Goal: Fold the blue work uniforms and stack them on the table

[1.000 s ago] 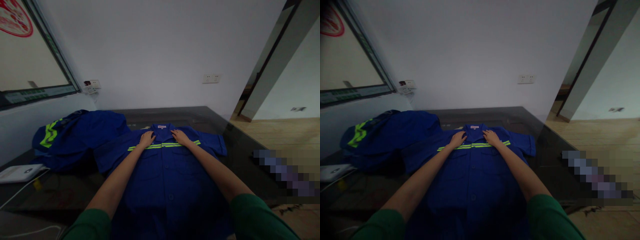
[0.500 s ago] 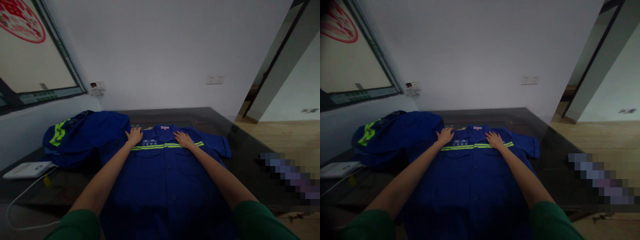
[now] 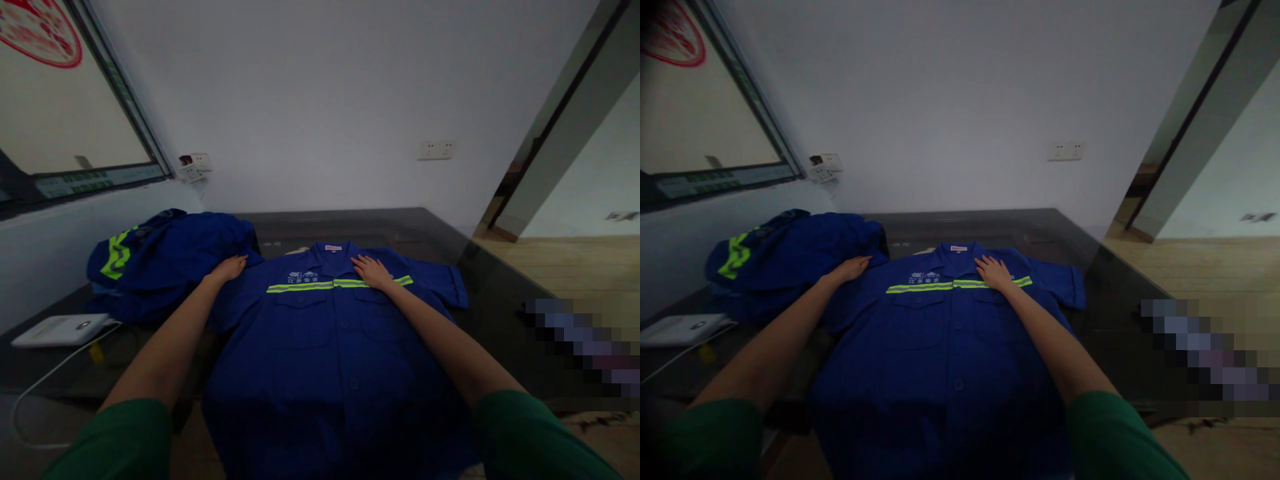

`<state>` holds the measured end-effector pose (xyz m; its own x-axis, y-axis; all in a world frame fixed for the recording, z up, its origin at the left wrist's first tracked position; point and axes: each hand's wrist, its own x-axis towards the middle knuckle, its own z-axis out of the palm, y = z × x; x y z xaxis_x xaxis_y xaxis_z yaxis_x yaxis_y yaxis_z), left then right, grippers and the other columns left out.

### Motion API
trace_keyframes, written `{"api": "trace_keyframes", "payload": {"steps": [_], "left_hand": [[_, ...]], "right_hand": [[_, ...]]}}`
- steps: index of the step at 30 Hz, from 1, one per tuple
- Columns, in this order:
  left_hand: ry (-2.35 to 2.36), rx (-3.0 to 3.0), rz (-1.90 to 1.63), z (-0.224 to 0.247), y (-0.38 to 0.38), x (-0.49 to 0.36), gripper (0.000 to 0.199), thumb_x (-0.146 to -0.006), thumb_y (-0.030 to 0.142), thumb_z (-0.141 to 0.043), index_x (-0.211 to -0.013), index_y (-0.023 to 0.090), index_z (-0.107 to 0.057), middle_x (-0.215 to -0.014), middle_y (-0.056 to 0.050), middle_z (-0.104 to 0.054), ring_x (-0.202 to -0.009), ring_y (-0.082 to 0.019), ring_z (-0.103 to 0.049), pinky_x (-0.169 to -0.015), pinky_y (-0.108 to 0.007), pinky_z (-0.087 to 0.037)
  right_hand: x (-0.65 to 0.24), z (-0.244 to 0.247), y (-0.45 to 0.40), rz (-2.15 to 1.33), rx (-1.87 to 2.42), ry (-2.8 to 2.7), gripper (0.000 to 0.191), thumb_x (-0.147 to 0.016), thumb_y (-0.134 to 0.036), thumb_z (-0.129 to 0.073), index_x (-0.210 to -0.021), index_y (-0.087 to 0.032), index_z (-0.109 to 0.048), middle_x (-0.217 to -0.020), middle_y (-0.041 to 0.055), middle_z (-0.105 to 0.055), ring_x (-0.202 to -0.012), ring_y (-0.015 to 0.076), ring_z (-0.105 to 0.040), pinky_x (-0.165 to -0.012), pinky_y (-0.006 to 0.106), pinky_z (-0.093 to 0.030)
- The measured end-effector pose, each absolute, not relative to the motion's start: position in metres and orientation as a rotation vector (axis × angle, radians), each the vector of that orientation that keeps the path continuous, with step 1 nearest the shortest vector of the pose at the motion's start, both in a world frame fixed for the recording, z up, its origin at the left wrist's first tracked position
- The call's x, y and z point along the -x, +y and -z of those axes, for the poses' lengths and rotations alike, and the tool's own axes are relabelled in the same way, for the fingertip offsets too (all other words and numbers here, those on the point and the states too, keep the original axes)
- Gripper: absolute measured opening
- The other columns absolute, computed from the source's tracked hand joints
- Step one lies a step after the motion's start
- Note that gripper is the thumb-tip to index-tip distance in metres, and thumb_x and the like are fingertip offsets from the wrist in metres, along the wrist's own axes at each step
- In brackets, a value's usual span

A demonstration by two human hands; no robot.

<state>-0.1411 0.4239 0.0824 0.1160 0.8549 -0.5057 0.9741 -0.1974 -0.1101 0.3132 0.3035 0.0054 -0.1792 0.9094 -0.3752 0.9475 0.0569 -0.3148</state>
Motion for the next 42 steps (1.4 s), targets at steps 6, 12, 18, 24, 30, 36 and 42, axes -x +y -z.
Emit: {"api": "trace_keyframes", "payload": {"steps": [6,12,18,24,30,36,42], "left_hand": [[1.750,-2.242,0.556,-0.096,0.420,0.182,0.057,-0.089,0.036,-0.040,-0.142,0.016,-0.043,-0.147,-0.009,-0.043,-0.134,-0.021,-0.042,-0.110,-0.031,-0.033],[1.829,-2.244,0.331,-0.100,0.417,0.154,0.047,-0.087,0.025,-0.045,-0.132,0.014,-0.053,-0.139,-0.009,-0.053,-0.129,-0.020,-0.047,-0.109,-0.031,-0.035],[1.579,-2.273,0.257,-0.097,0.359,0.062,0.042,-0.095,0.037,-0.036,-0.132,0.028,-0.053,-0.142,-0.005,-0.049,-0.134,-0.028,-0.040,-0.110,-0.059,-0.024],[1.598,-2.148,0.524,-0.081,0.319,0.060,0.059,-0.093,0.061,-0.026,-0.148,0.038,-0.027,-0.157,-0.001,-0.021,-0.145,-0.033,-0.016,-0.108,-0.068,-0.013],[1.653,-2.111,0.568,-0.072,0.346,0.101,0.064,-0.093,0.063,-0.020,-0.151,0.035,-0.020,-0.158,-0.001,-0.016,-0.146,-0.027,-0.014,-0.113,-0.059,-0.013],[1.774,-2.059,0.600,-0.073,0.357,0.122,0.063,-0.094,0.059,-0.020,-0.150,0.031,-0.024,-0.157,-0.006,-0.019,-0.145,-0.027,-0.018,-0.113,-0.058,-0.014],[1.860,-2.046,0.601,-0.073,0.354,0.119,0.062,-0.094,0.059,-0.024,-0.149,0.031,-0.028,-0.155,-0.010,-0.025,-0.142,-0.033,-0.025,-0.107,-0.064,-0.023]], "right_hand": [[-0.314,-0.006,0.302,0.754,-1.965,2.263,0.050,-0.100,-0.037,-0.027,-0.148,-0.026,-0.035,-0.154,0.0078,-0.032,-0.140,0.0285,-0.029,-0.110,0.055,-0.026],[-0.313,-0.007,0.302,0.732,-2.006,2.281,0.048,-0.099,-0.037,-0.030,-0.145,-0.025,-0.040,-0.152,0.0078,-0.036,-0.138,0.0276,-0.033,-0.110,0.053,-0.028],[-0.319,-0.025,0.300,0.616,-2.082,2.314,0.046,-0.099,-0.035,-0.033,-0.142,-0.023,-0.045,-0.150,0.0091,-0.038,-0.138,0.0267,-0.032,-0.110,0.051,-0.029],[-0.381,-0.035,0.281,0.564,-2.210,2.049,0.050,-0.097,-0.048,-0.033,-0.141,-0.028,-0.046,-0.150,0.0080,-0.038,-0.137,0.0341,-0.033,-0.104,0.062,-0.031],[-0.430,-0.013,0.251,0.769,-2.166,1.895,0.062,-0.095,-0.058,-0.028,-0.151,-0.033,-0.023,-0.156,0.0050,-0.026,-0.141,0.0360,-0.025,-0.107,0.064,-0.024],[-0.426,-0.008,0.253,0.766,-2.251,1.889,0.071,-0.093,-0.063,-0.027,-0.153,-0.031,-0.010,-0.156,0.0056,-0.025,-0.142,0.0343,-0.021,-0.110,0.063,-0.018],[-0.436,-0.011,0.252,0.744,-2.194,1.774,0.051,-0.098,-0.049,-0.026,-0.147,-0.037,-0.034,-0.158,0.0031,-0.019,-0.142,0.0388,-0.018,-0.105,0.069,-0.019]]}}
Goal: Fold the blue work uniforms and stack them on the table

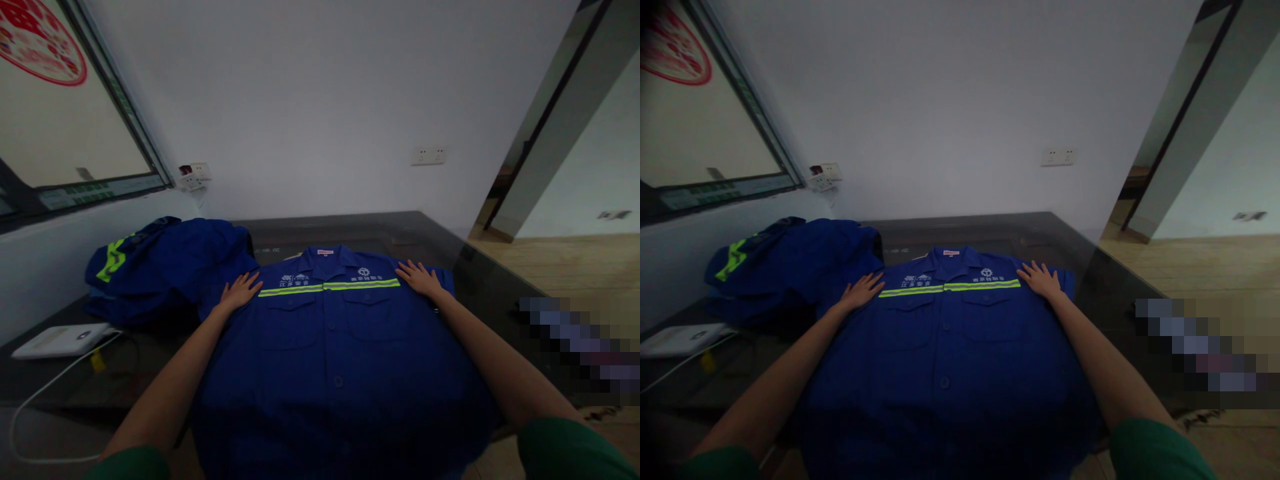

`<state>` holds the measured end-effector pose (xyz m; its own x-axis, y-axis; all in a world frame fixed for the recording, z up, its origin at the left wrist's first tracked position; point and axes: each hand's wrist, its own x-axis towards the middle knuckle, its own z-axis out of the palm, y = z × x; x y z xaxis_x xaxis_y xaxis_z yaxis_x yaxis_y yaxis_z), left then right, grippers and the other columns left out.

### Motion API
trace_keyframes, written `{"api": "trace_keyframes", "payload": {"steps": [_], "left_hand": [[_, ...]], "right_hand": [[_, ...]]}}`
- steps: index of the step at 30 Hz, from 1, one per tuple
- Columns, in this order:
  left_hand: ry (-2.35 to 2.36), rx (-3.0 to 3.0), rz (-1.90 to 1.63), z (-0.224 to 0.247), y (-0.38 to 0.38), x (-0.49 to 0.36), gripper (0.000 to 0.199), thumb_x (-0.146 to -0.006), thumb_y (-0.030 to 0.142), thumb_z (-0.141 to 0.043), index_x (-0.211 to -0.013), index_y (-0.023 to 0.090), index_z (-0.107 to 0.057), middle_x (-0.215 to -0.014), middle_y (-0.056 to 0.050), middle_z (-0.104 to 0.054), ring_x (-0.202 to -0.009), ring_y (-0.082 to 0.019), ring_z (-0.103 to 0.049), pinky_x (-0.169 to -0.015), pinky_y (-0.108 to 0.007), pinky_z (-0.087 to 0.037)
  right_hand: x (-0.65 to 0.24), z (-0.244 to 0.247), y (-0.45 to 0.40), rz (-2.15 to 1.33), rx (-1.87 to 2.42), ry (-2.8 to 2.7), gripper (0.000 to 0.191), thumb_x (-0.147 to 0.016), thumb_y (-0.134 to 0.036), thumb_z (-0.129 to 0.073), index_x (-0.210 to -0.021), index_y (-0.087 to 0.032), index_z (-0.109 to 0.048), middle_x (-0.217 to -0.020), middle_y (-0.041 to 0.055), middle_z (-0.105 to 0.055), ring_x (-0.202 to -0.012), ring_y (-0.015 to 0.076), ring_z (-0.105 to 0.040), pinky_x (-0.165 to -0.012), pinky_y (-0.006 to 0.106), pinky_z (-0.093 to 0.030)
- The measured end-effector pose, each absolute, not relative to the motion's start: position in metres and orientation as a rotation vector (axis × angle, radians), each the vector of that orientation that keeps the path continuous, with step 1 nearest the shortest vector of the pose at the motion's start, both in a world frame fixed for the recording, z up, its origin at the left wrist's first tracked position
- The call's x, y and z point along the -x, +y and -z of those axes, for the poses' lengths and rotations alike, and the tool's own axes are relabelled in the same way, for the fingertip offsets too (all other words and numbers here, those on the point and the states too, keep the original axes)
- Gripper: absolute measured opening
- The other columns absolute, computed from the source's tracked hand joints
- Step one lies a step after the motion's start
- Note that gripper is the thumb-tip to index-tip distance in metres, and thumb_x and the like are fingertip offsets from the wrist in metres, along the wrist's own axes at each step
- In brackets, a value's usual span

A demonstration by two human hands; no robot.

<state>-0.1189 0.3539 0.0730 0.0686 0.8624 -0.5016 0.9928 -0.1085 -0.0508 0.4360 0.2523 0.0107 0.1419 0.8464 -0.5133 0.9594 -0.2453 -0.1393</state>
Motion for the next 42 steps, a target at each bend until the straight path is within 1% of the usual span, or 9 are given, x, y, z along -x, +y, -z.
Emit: {"api": "trace_keyframes", "payload": {"steps": [5,8,11,14,18,26,30,35,42], "left_hand": [[1.858,-2.044,0.601,-0.077,0.348,0.117,0.062,-0.094,0.058,-0.023,-0.150,0.030,-0.027,-0.156,-0.009,-0.023,-0.143,-0.032,-0.022,-0.108,-0.064,-0.020],[1.842,-2.051,0.604,-0.080,0.349,0.114,0.059,-0.094,0.052,-0.028,-0.147,0.026,-0.034,-0.155,-0.012,-0.026,-0.143,-0.032,-0.023,-0.108,-0.064,-0.021],[1.815,-2.114,0.527,-0.080,0.355,0.101,0.053,-0.093,0.041,-0.037,-0.141,0.021,-0.044,-0.152,-0.014,-0.034,-0.140,-0.032,-0.030,-0.107,-0.062,-0.027],[1.666,-2.206,0.336,-0.076,0.368,0.075,0.047,-0.089,0.032,-0.045,-0.132,0.018,-0.054,-0.141,-0.012,-0.049,-0.132,-0.027,-0.044,-0.108,-0.047,-0.035],[1.561,-2.215,0.137,-0.063,0.389,0.038,0.044,-0.086,0.023,-0.048,-0.127,0.013,-0.059,-0.131,-0.011,-0.059,-0.122,-0.022,-0.054,-0.107,-0.032,-0.039],[1.737,-2.164,0.093,-0.025,0.407,0.018,0.046,-0.088,0.020,-0.048,-0.134,0.017,-0.053,-0.132,-0.011,-0.058,-0.121,-0.024,-0.055,-0.102,-0.035,-0.043],[1.787,-2.169,0.072,-0.017,0.401,0.017,0.040,-0.090,0.028,-0.048,-0.129,0.020,-0.058,-0.126,-0.011,-0.061,-0.119,-0.026,-0.054,-0.101,-0.039,-0.043],[1.787,-2.156,0.078,-0.020,0.395,0.014,0.038,-0.093,0.035,-0.043,-0.120,0.016,-0.062,-0.118,-0.012,-0.064,-0.113,-0.027,-0.056,-0.099,-0.040,-0.043],[1.822,-2.186,0.120,-0.046,0.350,0.022,0.037,-0.091,0.030,-0.046,-0.124,0.018,-0.059,-0.132,-0.013,-0.054,-0.124,-0.030,-0.047,-0.101,-0.043,-0.041]], "right_hand": [[-0.442,-0.017,0.240,0.716,-2.303,1.633,0.061,-0.094,-0.057,-0.033,-0.149,-0.032,-0.029,-0.157,0.0095,-0.023,-0.140,0.0426,-0.023,-0.101,0.071,-0.025],[-0.442,-0.028,0.242,0.719,-2.311,1.607,0.060,-0.091,-0.060,-0.040,-0.142,-0.029,-0.046,-0.148,0.0135,-0.040,-0.131,0.0435,-0.038,-0.097,0.072,-0.030],[-0.436,-0.039,0.258,0.697,-2.302,1.825,0.045,-0.091,-0.046,-0.050,-0.124,-0.020,-0.063,-0.129,0.0164,-0.058,-0.118,0.0359,-0.053,-0.098,0.058,-0.040],[-0.420,-0.044,0.287,0.703,-2.269,2.058,0.033,-0.090,-0.030,-0.053,-0.117,-0.018,-0.067,-0.122,0.0121,-0.064,-0.115,0.0268,-0.057,-0.099,0.039,-0.043],[-0.386,-0.039,0.330,0.724,-2.261,2.164,0.031,-0.091,-0.024,-0.050,-0.117,-0.021,-0.067,-0.121,0.0070,-0.065,-0.114,0.0230,-0.058,-0.099,0.033,-0.043],[-0.340,0.001,0.350,0.764,-2.298,2.219,0.042,-0.084,-0.019,-0.058,-0.125,-0.024,-0.062,-0.123,0.0068,-0.064,-0.115,0.0216,-0.057,-0.097,0.032,-0.044],[-0.336,0.013,0.343,0.751,-2.397,2.189,0.035,-0.084,-0.019,-0.057,-0.118,-0.023,-0.065,-0.118,0.0084,-0.064,-0.114,0.0226,-0.056,-0.095,0.035,-0.044],[-0.334,0.011,0.334,0.813,-2.446,2.202,0.031,-0.088,-0.023,-0.052,-0.116,-0.020,-0.064,-0.108,0.0063,-0.068,-0.102,0.0186,-0.061,-0.090,0.029,-0.046],[-0.330,-0.003,0.304,0.850,-2.415,2.160,0.028,-0.088,-0.027,-0.052,-0.109,-0.021,-0.069,-0.105,0.0068,-0.070,-0.097,0.0215,-0.064,-0.086,0.030,-0.047]]}}
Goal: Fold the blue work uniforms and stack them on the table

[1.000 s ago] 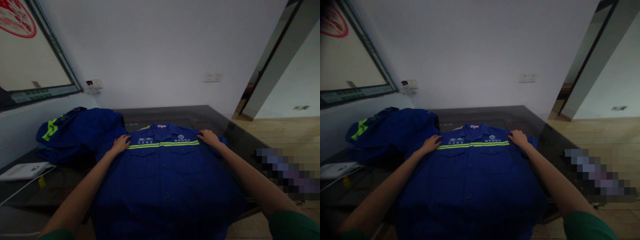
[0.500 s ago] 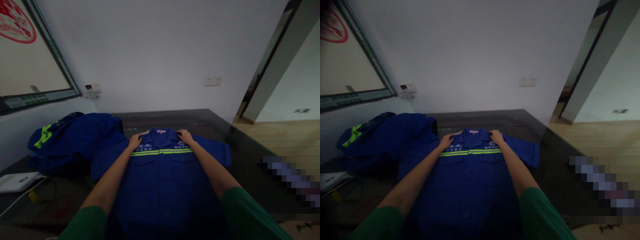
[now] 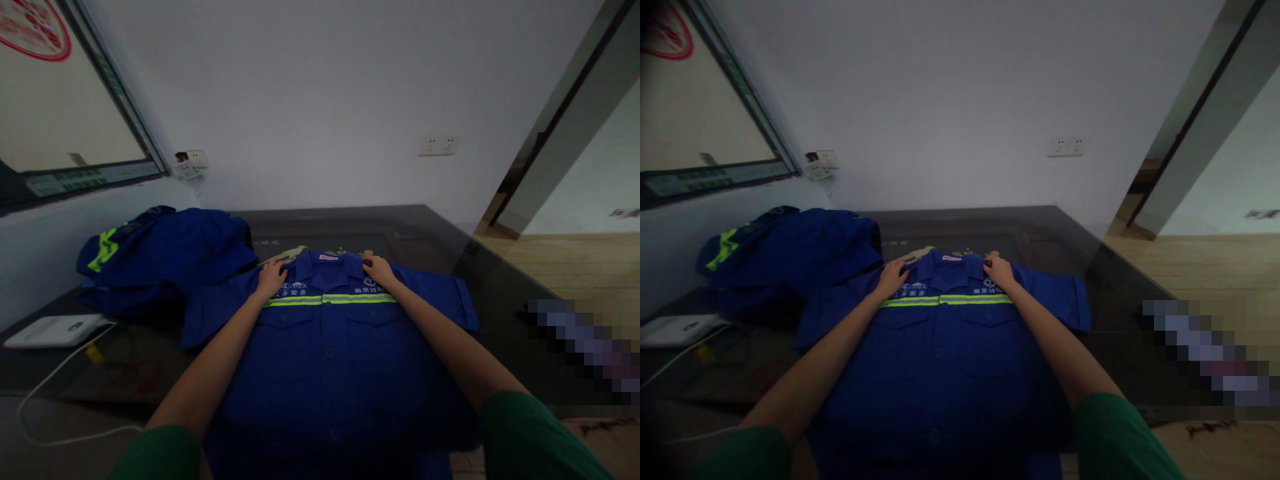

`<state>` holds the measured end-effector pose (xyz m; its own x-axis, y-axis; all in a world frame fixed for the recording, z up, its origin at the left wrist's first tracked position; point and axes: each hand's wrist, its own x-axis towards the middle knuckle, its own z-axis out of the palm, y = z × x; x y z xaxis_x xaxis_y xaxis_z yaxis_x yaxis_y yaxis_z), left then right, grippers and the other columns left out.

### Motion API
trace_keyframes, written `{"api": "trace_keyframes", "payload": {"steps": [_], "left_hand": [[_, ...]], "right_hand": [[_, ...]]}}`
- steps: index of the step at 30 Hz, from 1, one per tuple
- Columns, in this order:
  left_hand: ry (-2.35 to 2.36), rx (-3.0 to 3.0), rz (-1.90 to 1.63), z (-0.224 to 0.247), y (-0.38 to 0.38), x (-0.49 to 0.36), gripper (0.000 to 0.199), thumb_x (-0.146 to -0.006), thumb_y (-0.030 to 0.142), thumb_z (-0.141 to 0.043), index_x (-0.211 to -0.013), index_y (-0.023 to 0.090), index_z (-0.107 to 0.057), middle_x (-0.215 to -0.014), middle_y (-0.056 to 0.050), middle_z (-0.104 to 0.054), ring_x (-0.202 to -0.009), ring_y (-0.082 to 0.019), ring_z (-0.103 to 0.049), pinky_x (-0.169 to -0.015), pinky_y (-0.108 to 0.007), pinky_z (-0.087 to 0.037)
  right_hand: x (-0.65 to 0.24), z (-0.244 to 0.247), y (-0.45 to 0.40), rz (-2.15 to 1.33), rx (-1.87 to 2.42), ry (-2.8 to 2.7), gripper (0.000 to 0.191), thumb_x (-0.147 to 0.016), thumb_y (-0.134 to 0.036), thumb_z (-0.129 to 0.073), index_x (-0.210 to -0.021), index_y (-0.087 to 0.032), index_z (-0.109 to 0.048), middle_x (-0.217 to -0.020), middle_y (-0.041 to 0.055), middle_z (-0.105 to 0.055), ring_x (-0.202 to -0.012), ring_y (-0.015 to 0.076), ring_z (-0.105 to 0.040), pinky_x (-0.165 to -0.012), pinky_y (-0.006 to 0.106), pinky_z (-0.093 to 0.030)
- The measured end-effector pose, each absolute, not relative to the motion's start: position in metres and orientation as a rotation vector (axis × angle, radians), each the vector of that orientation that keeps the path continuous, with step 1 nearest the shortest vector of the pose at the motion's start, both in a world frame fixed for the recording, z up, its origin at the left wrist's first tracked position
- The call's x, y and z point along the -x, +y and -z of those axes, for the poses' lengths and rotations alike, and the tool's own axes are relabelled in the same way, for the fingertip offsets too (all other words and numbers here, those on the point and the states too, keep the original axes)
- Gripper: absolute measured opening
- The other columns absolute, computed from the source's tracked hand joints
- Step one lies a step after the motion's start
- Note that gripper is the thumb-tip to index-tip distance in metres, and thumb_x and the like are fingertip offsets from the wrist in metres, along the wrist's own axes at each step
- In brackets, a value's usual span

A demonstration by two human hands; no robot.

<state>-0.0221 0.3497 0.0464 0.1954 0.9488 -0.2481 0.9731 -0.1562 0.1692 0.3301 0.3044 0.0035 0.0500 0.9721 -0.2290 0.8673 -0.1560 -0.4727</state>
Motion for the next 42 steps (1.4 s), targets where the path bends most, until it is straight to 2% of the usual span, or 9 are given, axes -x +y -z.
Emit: {"api": "trace_keyframes", "payload": {"steps": [3,7,12,17,25,30,35,39,42], "left_hand": [[1.859,-2.280,0.102,-0.062,0.333,0.023,0.048,-0.089,0.025,-0.048,-0.136,0.021,-0.048,-0.133,-0.015,-0.051,-0.125,-0.032,-0.044,-0.102,-0.047,-0.038],[1.589,-2.365,-0.069,-0.067,0.336,0.012,0.048,-0.090,0.019,-0.042,-0.138,0.019,-0.045,-0.136,-0.011,-0.051,-0.128,-0.024,-0.044,-0.110,-0.040,-0.033],[1.372,-2.297,0.192,-0.048,0.349,-0.005,0.049,-0.097,0.036,-0.035,-0.141,0.016,-0.044,-0.148,-0.013,-0.040,-0.138,-0.025,-0.035,-0.113,-0.043,-0.027],[1.581,-2.188,0.395,-0.037,0.351,-0.003,0.054,-0.099,0.046,-0.026,-0.149,0.027,-0.031,-0.157,-0.009,-0.024,-0.144,-0.028,-0.020,-0.113,-0.053,-0.020],[1.735,-2.109,0.398,-0.037,0.352,0.001,0.056,-0.097,0.051,-0.028,-0.149,0.030,-0.029,-0.156,-0.009,-0.025,-0.144,-0.026,-0.020,-0.114,-0.052,-0.019],[1.821,-2.053,0.101,-0.035,0.365,0.002,0.042,-0.095,0.032,-0.040,-0.134,0.025,-0.053,-0.141,-0.008,-0.051,-0.132,-0.025,-0.043,-0.109,-0.043,-0.031],[1.814,-1.943,0.066,-0.030,0.398,0.003,0.030,-0.088,0.026,-0.050,-0.111,0.020,-0.068,-0.113,-0.011,-0.069,-0.108,-0.028,-0.061,-0.090,-0.039,-0.046],[1.698,-1.866,-0.011,-0.024,0.411,0.001,0.017,-0.077,0.024,-0.063,-0.089,0.016,-0.071,-0.082,-0.007,-0.072,-0.077,-0.022,-0.067,-0.071,-0.029,-0.049],[1.621,-1.843,-0.143,-0.023,0.410,0.000,0.013,-0.070,0.025,-0.068,-0.078,0.016,-0.066,-0.073,-0.004,-0.068,-0.070,-0.020,-0.064,-0.067,-0.028,-0.049]], "right_hand": [[-0.334,-0.017,0.299,-0.715,2.104,-1.917,0.032,-0.087,-0.024,-0.053,-0.115,-0.020,-0.067,-0.114,0.0095,-0.066,-0.107,0.0246,-0.060,-0.092,0.033,-0.045],[-0.331,-0.036,0.300,-0.658,2.062,-1.949,0.041,-0.093,-0.014,-0.035,-0.126,-0.014,-0.060,-0.124,0.0124,-0.061,-0.115,0.0223,-0.055,-0.100,0.032,-0.040],[-0.303,-0.035,0.292,-0.771,1.906,-2.146,0.035,-0.096,-0.030,-0.042,-0.123,-0.021,-0.063,-0.128,0.0069,-0.062,-0.116,0.0210,-0.057,-0.101,0.031,-0.041],[-0.303,-0.022,0.289,-0.793,1.944,-2.202,0.050,-0.096,-0.041,-0.044,-0.140,-0.017,-0.047,-0.148,0.0118,-0.041,-0.136,0.0254,-0.037,-0.110,0.039,-0.032],[-0.328,-0.023,0.307,-0.725,2.157,-2.059,0.034,-0.096,-0.027,-0.041,-0.119,-0.019,-0.065,-0.121,0.0119,-0.064,-0.112,0.0245,-0.059,-0.094,0.034,-0.044],[-0.335,-0.020,0.317,-0.685,2.227,-1.945,0.031,-0.092,-0.017,-0.046,-0.114,-0.018,-0.068,-0.117,0.0142,-0.064,-0.113,0.0264,-0.056,-0.094,0.036,-0.042],[-0.335,-0.010,0.338,-0.801,2.096,-1.947,0.025,-0.082,-0.018,-0.063,-0.105,-0.021,-0.072,-0.110,0.0074,-0.069,-0.102,0.0186,-0.062,-0.089,0.024,-0.044],[-0.317,-0.001,0.352,-0.853,2.037,-1.910,0.026,-0.075,-0.014,-0.067,-0.099,-0.021,-0.074,-0.098,0.0048,-0.071,-0.091,0.0164,-0.064,-0.085,0.024,-0.045],[-0.307,0.006,0.354,-0.849,2.046,-1.827,0.025,-0.074,-0.009,-0.062,-0.094,-0.020,-0.073,-0.088,0.0033,-0.072,-0.085,0.0159,-0.065,-0.083,0.026,-0.045]]}}
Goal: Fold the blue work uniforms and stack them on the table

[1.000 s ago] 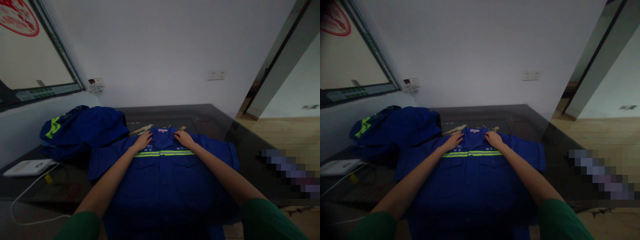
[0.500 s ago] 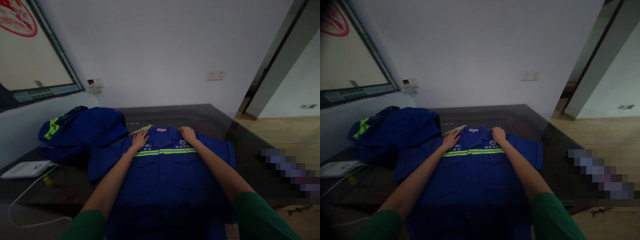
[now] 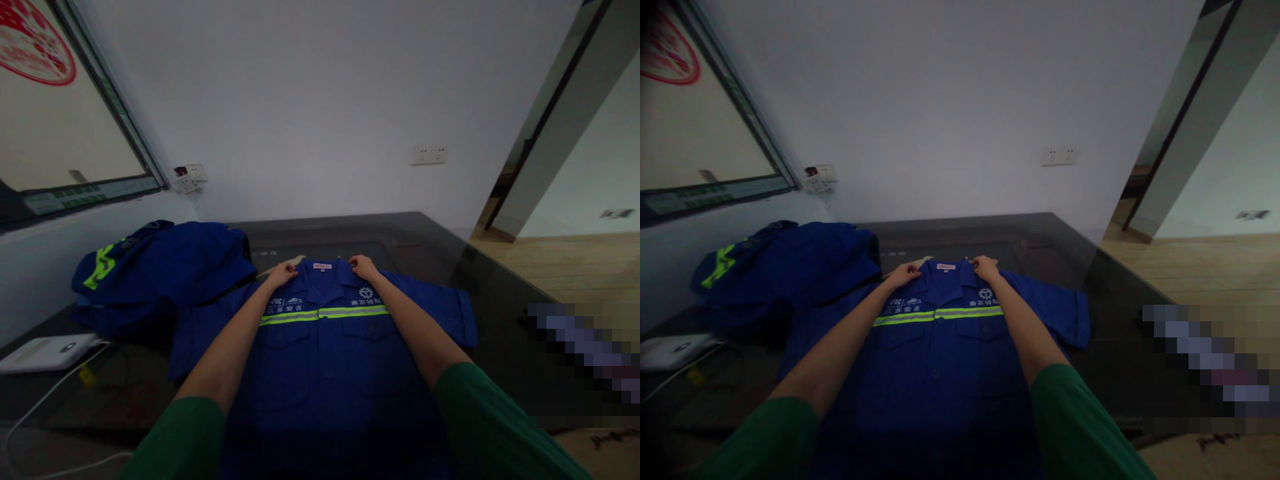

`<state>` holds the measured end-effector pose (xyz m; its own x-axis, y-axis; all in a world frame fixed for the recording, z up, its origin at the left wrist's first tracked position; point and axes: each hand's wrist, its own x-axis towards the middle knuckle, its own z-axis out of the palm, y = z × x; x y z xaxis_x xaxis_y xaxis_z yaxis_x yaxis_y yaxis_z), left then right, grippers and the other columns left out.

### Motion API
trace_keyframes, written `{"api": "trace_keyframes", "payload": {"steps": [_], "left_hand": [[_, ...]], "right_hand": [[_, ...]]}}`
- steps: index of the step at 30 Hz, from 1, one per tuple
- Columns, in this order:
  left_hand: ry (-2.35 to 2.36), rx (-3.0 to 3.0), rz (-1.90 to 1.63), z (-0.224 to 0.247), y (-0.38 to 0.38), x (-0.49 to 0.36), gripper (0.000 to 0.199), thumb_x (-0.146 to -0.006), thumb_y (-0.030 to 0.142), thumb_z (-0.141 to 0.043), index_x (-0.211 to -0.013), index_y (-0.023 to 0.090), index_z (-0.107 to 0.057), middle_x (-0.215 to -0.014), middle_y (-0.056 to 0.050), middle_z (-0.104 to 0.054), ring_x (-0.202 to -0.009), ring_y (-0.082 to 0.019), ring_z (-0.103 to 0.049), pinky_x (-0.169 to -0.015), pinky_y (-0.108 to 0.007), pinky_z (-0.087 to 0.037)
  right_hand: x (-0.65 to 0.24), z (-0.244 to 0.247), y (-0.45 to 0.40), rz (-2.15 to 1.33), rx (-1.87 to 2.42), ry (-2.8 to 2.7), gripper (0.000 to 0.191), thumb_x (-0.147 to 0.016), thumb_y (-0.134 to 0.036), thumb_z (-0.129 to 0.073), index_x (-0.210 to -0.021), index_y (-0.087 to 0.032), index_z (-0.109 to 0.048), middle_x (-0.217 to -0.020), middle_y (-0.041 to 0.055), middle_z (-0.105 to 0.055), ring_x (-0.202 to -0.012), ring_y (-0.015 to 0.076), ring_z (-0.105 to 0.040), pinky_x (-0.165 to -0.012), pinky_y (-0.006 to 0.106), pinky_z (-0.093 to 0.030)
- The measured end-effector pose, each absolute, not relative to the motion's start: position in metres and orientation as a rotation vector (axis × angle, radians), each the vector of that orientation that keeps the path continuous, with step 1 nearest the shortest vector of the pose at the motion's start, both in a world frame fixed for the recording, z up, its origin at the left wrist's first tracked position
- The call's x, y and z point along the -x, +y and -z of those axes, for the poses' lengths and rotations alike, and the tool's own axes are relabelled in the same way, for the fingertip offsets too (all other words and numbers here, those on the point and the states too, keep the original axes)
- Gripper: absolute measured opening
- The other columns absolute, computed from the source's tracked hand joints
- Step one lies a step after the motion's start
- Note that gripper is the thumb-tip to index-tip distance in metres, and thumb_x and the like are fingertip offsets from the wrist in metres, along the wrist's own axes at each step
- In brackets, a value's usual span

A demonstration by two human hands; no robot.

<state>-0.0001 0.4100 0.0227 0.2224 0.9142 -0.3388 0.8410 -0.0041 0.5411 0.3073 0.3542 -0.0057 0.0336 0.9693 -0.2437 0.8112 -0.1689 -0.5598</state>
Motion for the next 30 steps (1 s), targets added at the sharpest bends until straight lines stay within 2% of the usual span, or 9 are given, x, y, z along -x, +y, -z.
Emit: {"api": "trace_keyframes", "payload": {"steps": [4,9,14,20,25,30], "left_hand": [[1.528,-1.824,-0.361,-0.027,0.406,0.000,0.014,-0.071,0.028,-0.066,-0.076,0.017,-0.059,-0.077,-0.002,-0.066,-0.077,-0.018,-0.062,-0.073,-0.029,-0.049],[1.456,-1.725,-0.610,-0.042,0.410,-0.005,0.021,-0.076,0.034,-0.061,-0.088,0.017,-0.060,-0.089,-0.004,-0.066,-0.086,-0.018,-0.063,-0.081,-0.031,-0.049],[1.319,-1.433,-0.700,-0.067,0.412,-0.013,0.041,-0.066,0.042,-0.073,-0.096,0.016,-0.066,-0.091,-0.006,-0.069,-0.082,-0.020,-0.063,-0.076,-0.031,-0.050],[1.251,-1.317,-0.816,-0.091,0.407,-0.021,0.043,-0.063,0.050,-0.075,-0.087,0.016,-0.063,-0.077,-0.001,-0.065,-0.068,-0.015,-0.059,-0.064,-0.025,-0.047],[1.323,-1.472,-0.863,-0.095,0.409,-0.026,0.036,-0.072,0.050,-0.067,-0.069,0.018,-0.050,-0.064,0.004,-0.050,-0.062,-0.011,-0.048,-0.056,-0.020,-0.037],[1.461,-1.638,-0.763,-0.089,0.414,-0.028,0.033,-0.081,0.045,-0.055,-0.064,0.020,-0.041,-0.061,0.004,-0.040,-0.062,-0.012,-0.041,-0.056,-0.021,-0.034]], "right_hand": [[-0.307,0.007,0.352,-0.824,2.014,-1.709,0.020,-0.075,-0.009,-0.056,-0.083,-0.017,-0.072,-0.083,0.0047,-0.072,-0.080,0.0166,-0.064,-0.078,0.027,-0.046],[-0.319,-0.010,0.358,-0.775,1.826,-1.629,0.016,-0.078,-0.016,-0.054,-0.079,-0.019,-0.070,-0.082,0.0050,-0.072,-0.078,0.0179,-0.064,-0.074,0.026,-0.046],[-0.323,-0.031,0.365,-0.730,1.675,-1.528,0.016,-0.078,-0.019,-0.051,-0.079,-0.018,-0.067,-0.083,0.0052,-0.071,-0.078,0.0186,-0.063,-0.074,0.028,-0.047],[-0.313,-0.037,0.363,-0.753,1.578,-1.423,0.016,-0.079,-0.022,-0.047,-0.079,-0.017,-0.062,-0.078,0.0047,-0.067,-0.073,0.0173,-0.061,-0.069,0.027,-0.046],[-0.313,-0.039,0.364,-0.816,1.582,-1.380,0.015,-0.079,-0.025,-0.049,-0.079,-0.017,-0.061,-0.076,0.0044,-0.066,-0.070,0.0166,-0.060,-0.068,0.026,-0.046],[-0.319,-0.043,0.363,-0.960,1.582,-1.423,0.021,-0.083,-0.029,-0.049,-0.081,-0.016,-0.065,-0.085,0.0062,-0.069,-0.080,0.0177,-0.061,-0.074,0.026,-0.046]]}}
